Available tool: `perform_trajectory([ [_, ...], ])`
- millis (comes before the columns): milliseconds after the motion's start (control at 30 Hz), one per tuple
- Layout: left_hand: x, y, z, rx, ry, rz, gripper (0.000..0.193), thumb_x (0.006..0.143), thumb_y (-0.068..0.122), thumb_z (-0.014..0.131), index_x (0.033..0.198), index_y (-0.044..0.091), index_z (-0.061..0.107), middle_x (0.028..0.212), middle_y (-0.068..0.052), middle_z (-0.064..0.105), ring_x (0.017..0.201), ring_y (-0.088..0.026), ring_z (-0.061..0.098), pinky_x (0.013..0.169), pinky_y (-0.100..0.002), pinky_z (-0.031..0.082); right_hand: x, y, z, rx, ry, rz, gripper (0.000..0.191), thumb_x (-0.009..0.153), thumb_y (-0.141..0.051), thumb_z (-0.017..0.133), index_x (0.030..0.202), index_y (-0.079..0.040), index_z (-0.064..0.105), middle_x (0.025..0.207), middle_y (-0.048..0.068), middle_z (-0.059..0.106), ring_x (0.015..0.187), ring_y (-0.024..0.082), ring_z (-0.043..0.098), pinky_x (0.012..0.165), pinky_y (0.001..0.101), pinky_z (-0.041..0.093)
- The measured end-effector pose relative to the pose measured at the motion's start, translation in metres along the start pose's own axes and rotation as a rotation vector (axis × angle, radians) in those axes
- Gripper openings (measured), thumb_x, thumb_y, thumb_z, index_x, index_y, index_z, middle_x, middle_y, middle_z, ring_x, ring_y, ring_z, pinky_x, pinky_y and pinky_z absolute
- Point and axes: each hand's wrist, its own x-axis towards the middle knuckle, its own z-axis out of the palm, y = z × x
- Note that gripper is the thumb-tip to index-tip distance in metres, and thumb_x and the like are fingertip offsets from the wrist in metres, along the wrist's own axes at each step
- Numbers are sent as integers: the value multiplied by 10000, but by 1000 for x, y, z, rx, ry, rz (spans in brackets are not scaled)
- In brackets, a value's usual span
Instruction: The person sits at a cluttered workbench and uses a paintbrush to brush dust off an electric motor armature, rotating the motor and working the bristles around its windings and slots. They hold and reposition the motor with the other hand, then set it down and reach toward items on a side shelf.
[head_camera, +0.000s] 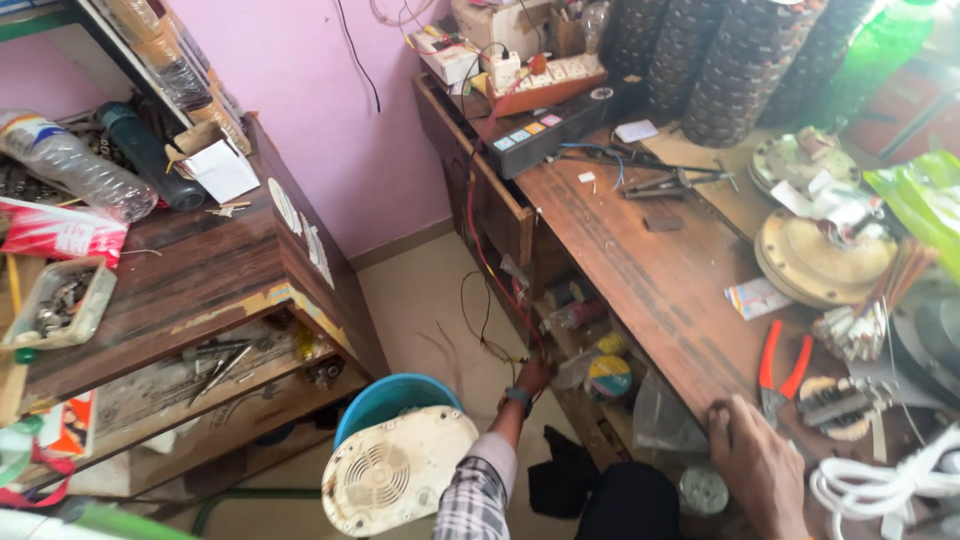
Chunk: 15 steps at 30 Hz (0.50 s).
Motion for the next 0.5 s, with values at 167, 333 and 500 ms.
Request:
perform_trajectory([
  [167,-29,58,-48,-378,292,516,438,1116,292,481,1325,-72,605,1301,-255,691,1195,-380,654,1003,-445,488,-21,-32,-32,193,122,-106,141,1006,-251,623,1071,-155,702,1007,93,743,871,330,725,737,424,556],
  [333,-80,76,-86,-1258,-497,452,495,1105,362,443,1438,-1,504,1279,-207,699,1102,-260,728,946,-359,599,-85,-111,-23,792,18,90,144,961,-164,682,1036,-67,758,982,112,742,835,244,720,695,363,578],
  [500,-115,61,-82,-1483,-539,479,508,1154,340,469,1492,-39,498,1153,-238,738,949,-301,758,758,-283,602,-83,-178,-38,2136,-471,223,678,918,-289,650,1539,-172,407,1471,64,540,1262,203,524,1050,457,417],
])
